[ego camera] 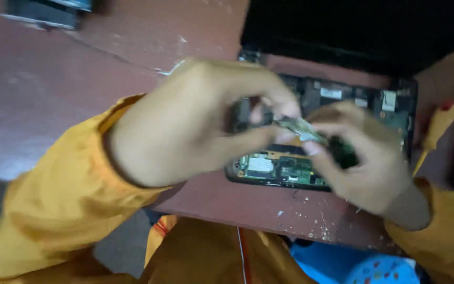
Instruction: The person is installing a small circuit board into a laptop, which involves using a screwdriver, aligning the board into a slot, and connecting a ribbon cable.
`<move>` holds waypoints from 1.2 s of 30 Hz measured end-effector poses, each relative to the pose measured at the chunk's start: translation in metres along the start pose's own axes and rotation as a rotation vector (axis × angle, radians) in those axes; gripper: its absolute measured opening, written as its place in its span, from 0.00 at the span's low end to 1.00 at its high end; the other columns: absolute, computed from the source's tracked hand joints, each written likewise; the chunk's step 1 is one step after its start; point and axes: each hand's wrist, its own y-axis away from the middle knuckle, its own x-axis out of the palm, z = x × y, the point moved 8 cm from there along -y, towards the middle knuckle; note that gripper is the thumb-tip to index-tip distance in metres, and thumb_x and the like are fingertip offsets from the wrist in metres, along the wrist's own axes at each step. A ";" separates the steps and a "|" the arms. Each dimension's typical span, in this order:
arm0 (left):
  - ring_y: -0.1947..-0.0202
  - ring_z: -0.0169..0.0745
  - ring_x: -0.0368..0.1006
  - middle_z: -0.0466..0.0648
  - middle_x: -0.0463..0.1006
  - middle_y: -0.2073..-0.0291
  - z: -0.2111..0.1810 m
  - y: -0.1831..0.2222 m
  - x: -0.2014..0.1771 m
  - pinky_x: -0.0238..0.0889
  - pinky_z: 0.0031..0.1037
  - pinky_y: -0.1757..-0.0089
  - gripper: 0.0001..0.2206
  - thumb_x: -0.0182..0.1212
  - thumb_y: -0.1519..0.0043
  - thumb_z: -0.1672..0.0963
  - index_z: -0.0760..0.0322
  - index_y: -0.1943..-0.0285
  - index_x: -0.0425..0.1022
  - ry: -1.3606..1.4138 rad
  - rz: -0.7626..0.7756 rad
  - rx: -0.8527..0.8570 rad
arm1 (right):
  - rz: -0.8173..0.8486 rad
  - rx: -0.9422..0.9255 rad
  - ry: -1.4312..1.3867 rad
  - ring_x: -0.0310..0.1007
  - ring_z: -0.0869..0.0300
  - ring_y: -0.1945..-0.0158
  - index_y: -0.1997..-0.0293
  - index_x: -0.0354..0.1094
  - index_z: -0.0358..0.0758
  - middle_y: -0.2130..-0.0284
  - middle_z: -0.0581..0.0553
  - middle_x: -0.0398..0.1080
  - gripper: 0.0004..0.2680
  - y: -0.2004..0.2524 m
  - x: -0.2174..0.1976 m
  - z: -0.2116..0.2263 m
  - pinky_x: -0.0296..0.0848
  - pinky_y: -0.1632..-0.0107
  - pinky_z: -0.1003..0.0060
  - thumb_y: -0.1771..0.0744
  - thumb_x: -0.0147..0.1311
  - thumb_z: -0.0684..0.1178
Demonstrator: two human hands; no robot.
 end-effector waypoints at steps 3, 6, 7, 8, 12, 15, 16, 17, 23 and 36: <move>0.68 0.29 0.69 0.44 0.76 0.66 -0.005 0.033 -0.016 0.66 0.20 0.63 0.10 0.68 0.35 0.60 0.68 0.49 0.73 0.040 -0.171 -0.128 | 0.121 -0.310 0.142 0.68 0.50 0.52 0.41 0.67 0.30 0.52 0.33 0.65 0.16 -0.016 0.013 0.033 0.75 0.47 0.60 0.35 0.59 0.31; 0.60 0.33 0.80 0.48 0.81 0.60 0.005 0.062 -0.005 0.78 0.20 0.54 0.21 0.68 0.38 0.64 0.71 0.38 0.64 0.217 -0.295 -0.240 | 0.229 -0.364 0.465 0.68 0.49 0.49 0.42 0.69 0.29 0.47 0.34 0.66 0.13 -0.037 0.026 0.048 0.73 0.43 0.57 0.32 0.59 0.43; 0.68 0.29 0.76 0.47 0.79 0.63 0.010 0.070 0.002 0.75 0.16 0.65 0.20 0.67 0.38 0.64 0.70 0.39 0.65 0.237 -0.321 -0.296 | 0.240 -0.343 0.370 0.67 0.48 0.47 0.42 0.68 0.27 0.47 0.33 0.65 0.13 -0.042 0.029 0.045 0.72 0.41 0.56 0.32 0.57 0.42; 0.76 0.26 0.72 0.45 0.77 0.66 0.015 0.079 0.008 0.71 0.13 0.76 0.19 0.65 0.37 0.64 0.70 0.39 0.66 0.257 -0.346 -0.351 | 0.251 -0.322 0.275 0.67 0.46 0.45 0.42 0.68 0.24 0.46 0.32 0.65 0.13 -0.047 0.032 0.042 0.72 0.40 0.54 0.31 0.56 0.41; 0.77 0.24 0.69 0.41 0.75 0.66 0.019 0.098 0.010 0.67 0.14 0.75 0.16 0.66 0.38 0.57 0.64 0.43 0.71 0.159 -0.428 -0.512 | 0.190 -0.327 0.080 0.71 0.48 0.50 0.55 0.70 0.26 0.56 0.34 0.69 0.03 -0.049 0.035 0.034 0.73 0.42 0.57 0.31 0.54 0.36; 0.73 0.27 0.68 0.43 0.76 0.66 0.018 0.094 0.006 0.64 0.18 0.70 0.11 0.63 0.36 0.56 0.64 0.47 0.75 0.045 -0.399 -0.484 | 0.104 -0.171 0.057 0.75 0.50 0.56 0.51 0.67 0.25 0.57 0.33 0.72 0.04 -0.048 0.033 0.016 0.77 0.53 0.63 0.29 0.51 0.34; 0.77 0.27 0.72 0.42 0.78 0.70 0.020 0.091 0.010 0.69 0.18 0.73 0.13 0.64 0.36 0.56 0.63 0.44 0.72 0.038 -0.338 -0.484 | 0.053 -0.101 -0.099 0.75 0.49 0.54 0.51 0.64 0.24 0.57 0.32 0.71 0.04 -0.050 0.028 0.013 0.77 0.48 0.62 0.29 0.45 0.32; 0.81 0.26 0.75 0.41 0.80 0.73 0.022 0.087 0.014 0.74 0.18 0.76 0.16 0.64 0.37 0.56 0.61 0.41 0.70 0.034 -0.271 -0.476 | -0.003 -0.025 -0.249 0.76 0.49 0.51 0.50 0.60 0.23 0.57 0.32 0.71 0.04 -0.049 0.023 0.009 0.77 0.44 0.62 0.28 0.40 0.29; 0.72 0.34 0.84 0.46 0.83 0.68 0.027 0.065 0.024 0.81 0.23 0.68 0.16 0.64 0.36 0.60 0.65 0.44 0.63 -0.054 -0.241 -0.425 | -0.051 -0.108 -0.253 0.74 0.53 0.60 0.67 0.60 0.30 0.64 0.35 0.71 0.09 -0.048 0.018 0.013 0.73 0.56 0.66 0.34 0.45 0.23; 0.61 0.42 0.74 0.50 0.76 0.59 0.015 0.056 0.024 0.67 0.28 0.60 0.07 0.54 0.30 0.59 0.68 0.46 0.68 -0.110 -0.242 -0.414 | 0.032 -0.388 -0.125 0.70 0.49 0.62 0.50 0.65 0.27 0.63 0.35 0.68 0.07 -0.033 0.026 0.027 0.68 0.55 0.55 0.30 0.44 0.35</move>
